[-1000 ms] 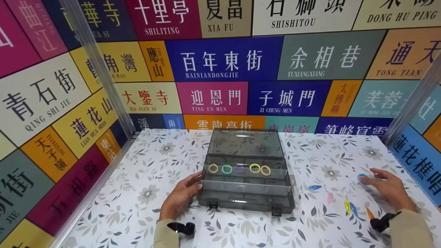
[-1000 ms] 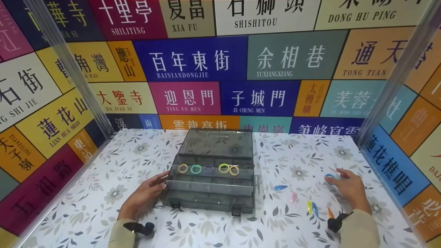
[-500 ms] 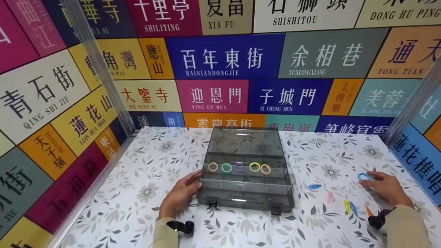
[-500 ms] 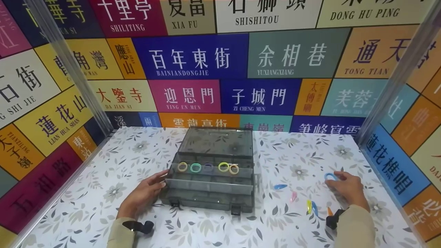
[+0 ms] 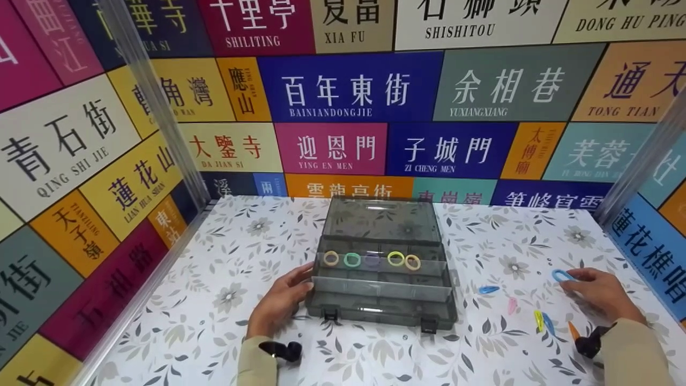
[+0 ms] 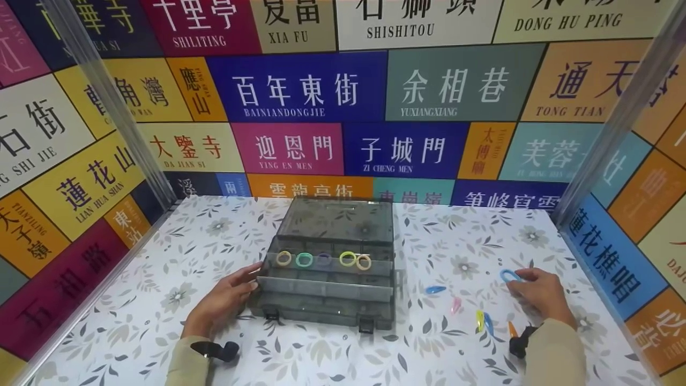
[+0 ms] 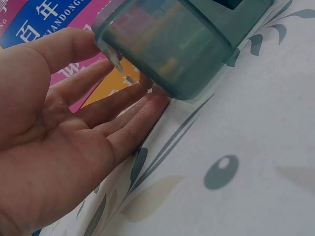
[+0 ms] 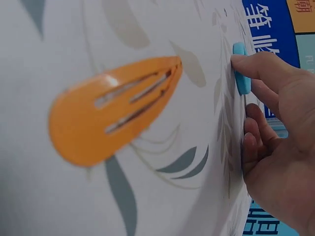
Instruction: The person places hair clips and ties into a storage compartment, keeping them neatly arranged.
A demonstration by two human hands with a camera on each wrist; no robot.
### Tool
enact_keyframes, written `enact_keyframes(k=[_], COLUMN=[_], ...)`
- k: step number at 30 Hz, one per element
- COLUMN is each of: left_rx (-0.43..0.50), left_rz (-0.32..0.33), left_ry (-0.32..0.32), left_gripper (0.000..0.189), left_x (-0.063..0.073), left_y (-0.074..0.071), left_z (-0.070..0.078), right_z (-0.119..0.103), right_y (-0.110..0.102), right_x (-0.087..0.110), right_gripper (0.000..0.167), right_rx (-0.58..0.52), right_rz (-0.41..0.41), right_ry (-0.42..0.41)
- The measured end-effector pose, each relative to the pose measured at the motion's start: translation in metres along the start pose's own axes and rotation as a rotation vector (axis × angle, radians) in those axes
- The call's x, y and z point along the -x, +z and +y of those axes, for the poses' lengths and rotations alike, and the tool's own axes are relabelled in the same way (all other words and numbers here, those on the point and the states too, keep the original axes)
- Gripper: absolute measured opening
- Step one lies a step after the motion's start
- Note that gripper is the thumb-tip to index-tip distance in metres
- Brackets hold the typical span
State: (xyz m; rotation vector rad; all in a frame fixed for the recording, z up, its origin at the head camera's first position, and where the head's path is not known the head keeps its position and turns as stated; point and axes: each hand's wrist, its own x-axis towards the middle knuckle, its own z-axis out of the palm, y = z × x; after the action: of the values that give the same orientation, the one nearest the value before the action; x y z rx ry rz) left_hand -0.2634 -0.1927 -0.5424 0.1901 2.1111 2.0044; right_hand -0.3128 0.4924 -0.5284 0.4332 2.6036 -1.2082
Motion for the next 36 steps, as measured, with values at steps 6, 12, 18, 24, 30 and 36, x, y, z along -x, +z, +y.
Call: enact_keyframes(k=[6,12,18,24,30,36], left_rx=[0.02,0.03,0.004,-0.008,-0.008,0.016], left_rz=[-0.007,0.002,0.016,0.013,0.01,0.011], left_ry=[-0.003,-0.031,-0.046,-0.036,-0.022,-0.018], left_gripper=[0.061,0.061,0.061,0.061,0.061,0.062], left_x=[-0.002,-0.002,-0.001,0.0,-0.001,0.0], left_y=[0.001,0.005,0.003,0.0,0.0,-0.001], left_z=[0.001,0.002,0.001,0.0,0.001,0.0], right_z=[-0.005,-0.01,-0.025,-0.047,-0.074,-0.101], right_y=[-0.001,0.001,0.007,0.014,0.025,0.038], right_x=[0.003,0.009,0.015,0.017,0.021,0.026], right_gripper=[0.087,0.08,0.081,0.078,0.064,0.054], right_rx=[0.055,0.084,0.1,0.144,0.133,0.089], right_rz=[0.022,0.039,0.078,0.104,0.206,0.266], right_ry=[0.034,0.06,0.018,-0.141,-0.306,-0.432])
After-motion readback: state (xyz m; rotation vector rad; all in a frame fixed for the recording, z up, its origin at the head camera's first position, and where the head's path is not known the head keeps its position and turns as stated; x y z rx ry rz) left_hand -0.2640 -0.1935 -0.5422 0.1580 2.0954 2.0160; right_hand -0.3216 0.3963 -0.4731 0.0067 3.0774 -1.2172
